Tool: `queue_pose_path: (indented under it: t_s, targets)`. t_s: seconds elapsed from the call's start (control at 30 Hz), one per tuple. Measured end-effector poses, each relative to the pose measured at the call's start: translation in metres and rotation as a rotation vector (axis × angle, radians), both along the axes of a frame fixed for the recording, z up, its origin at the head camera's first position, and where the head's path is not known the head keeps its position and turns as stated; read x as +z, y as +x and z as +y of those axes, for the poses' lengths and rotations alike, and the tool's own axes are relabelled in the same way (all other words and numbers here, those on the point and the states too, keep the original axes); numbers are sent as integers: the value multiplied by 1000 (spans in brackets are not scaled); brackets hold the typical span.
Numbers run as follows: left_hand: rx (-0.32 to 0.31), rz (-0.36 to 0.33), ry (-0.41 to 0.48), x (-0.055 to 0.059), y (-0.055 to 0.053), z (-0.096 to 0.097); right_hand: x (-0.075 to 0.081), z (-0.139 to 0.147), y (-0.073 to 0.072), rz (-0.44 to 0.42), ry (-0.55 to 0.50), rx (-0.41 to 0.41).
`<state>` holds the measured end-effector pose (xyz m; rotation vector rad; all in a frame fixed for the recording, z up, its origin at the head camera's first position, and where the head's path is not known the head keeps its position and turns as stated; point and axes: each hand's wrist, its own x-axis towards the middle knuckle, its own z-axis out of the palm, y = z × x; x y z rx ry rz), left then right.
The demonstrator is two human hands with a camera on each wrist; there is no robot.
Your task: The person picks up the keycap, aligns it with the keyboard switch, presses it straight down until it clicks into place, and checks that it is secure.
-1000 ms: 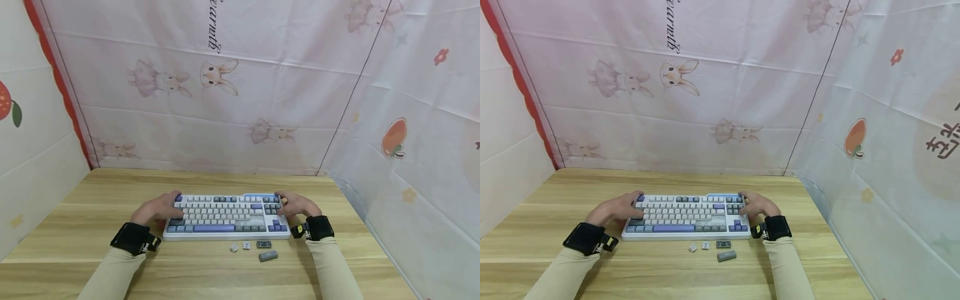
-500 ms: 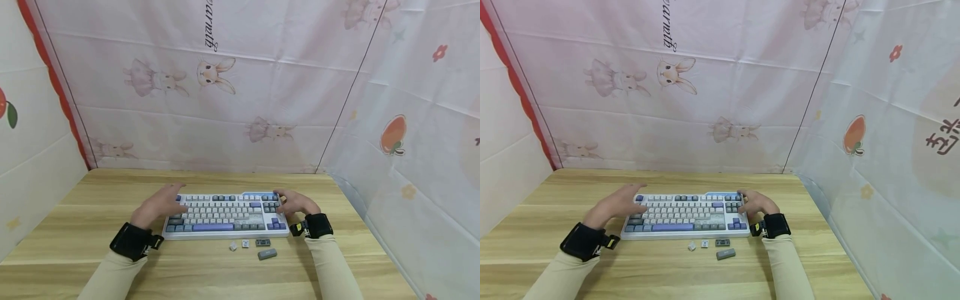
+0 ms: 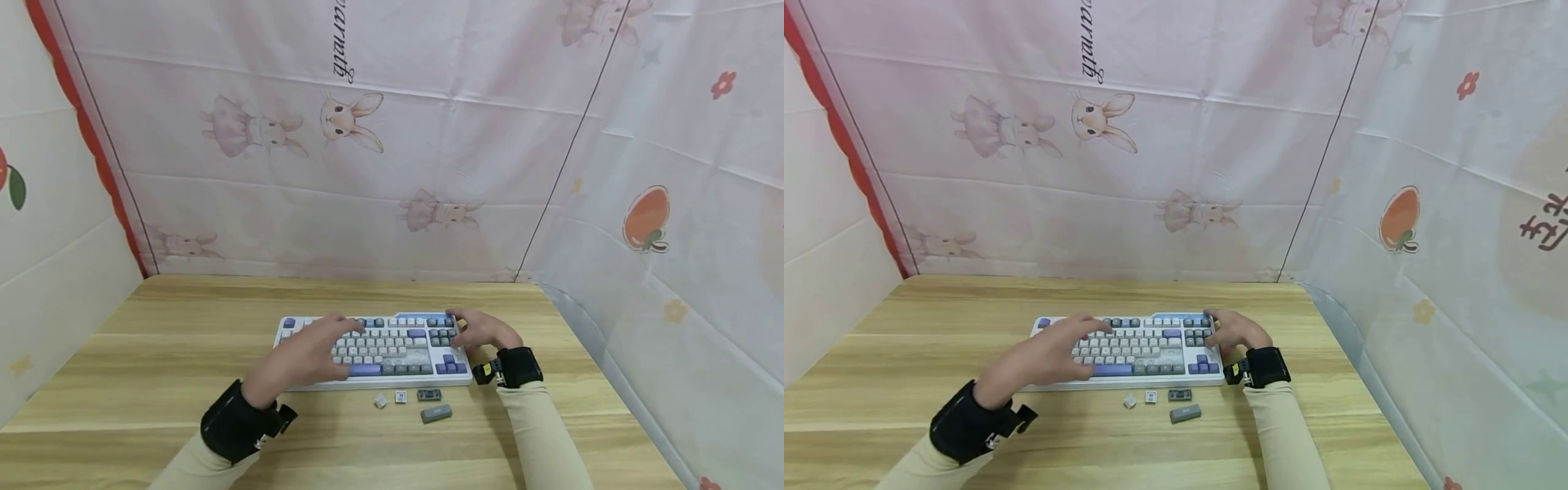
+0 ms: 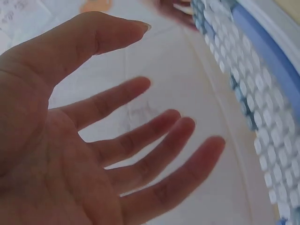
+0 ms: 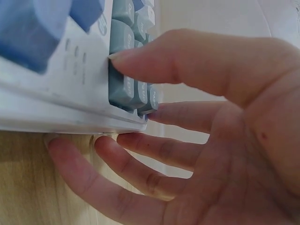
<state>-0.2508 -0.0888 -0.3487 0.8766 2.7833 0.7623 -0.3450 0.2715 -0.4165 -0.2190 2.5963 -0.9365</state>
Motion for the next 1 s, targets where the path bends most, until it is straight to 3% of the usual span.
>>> queue_pose_path:
  t_s: [0.13,0.4,0.7,1.0]
  targets:
    - [-87,17,-24,-5,4,10,-2,0,0,-3,-1,3]
    - [-234,69,-87,-14,1,21,1,0,0,-3,-2,16]
    - [-317,132,-151,-31,-1,43,2,2,-1,-15,3,26]
    - [-317,75,-170,-46,-3,59,2,4,-2,-18,6,25]
